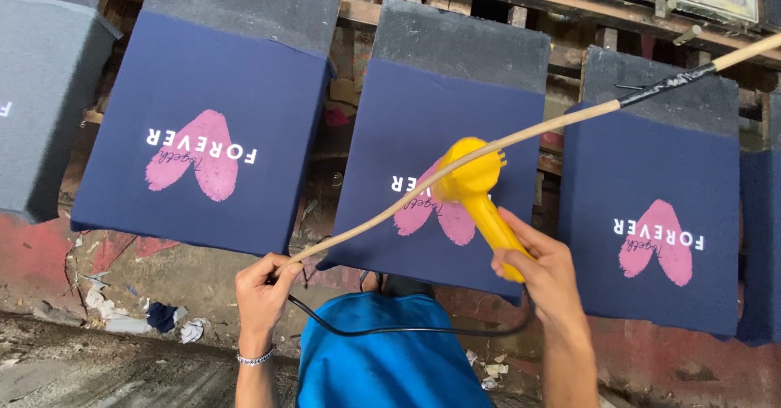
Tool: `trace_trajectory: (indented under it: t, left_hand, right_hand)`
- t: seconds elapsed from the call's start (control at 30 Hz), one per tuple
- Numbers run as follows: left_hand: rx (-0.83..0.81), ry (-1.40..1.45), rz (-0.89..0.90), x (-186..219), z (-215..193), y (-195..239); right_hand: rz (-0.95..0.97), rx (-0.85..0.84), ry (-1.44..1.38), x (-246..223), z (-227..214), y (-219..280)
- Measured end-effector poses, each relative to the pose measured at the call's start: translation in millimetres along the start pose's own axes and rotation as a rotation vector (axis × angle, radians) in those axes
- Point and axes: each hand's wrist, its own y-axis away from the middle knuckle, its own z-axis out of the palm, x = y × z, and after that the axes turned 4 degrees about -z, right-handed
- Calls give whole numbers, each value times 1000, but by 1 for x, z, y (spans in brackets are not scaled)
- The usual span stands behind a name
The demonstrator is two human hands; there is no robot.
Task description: Drying screen-printed designs on t-shirts using a handheld heat gun.
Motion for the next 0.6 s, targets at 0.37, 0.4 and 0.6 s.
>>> trace_trajectory:
  t: [0.37,0.4,0.6]
  left_hand:
    - [-24,-24,9,-4,2,-5]
    - [-30,-24,8,-3,2,-4]
    - [-37,-21,28,-6,5,-10]
  right_hand:
    - [77,95,-58,-8,6,1]
    - [81,99,-60,-3,-2,4]
    - [5,22,-56,18,-20,6]
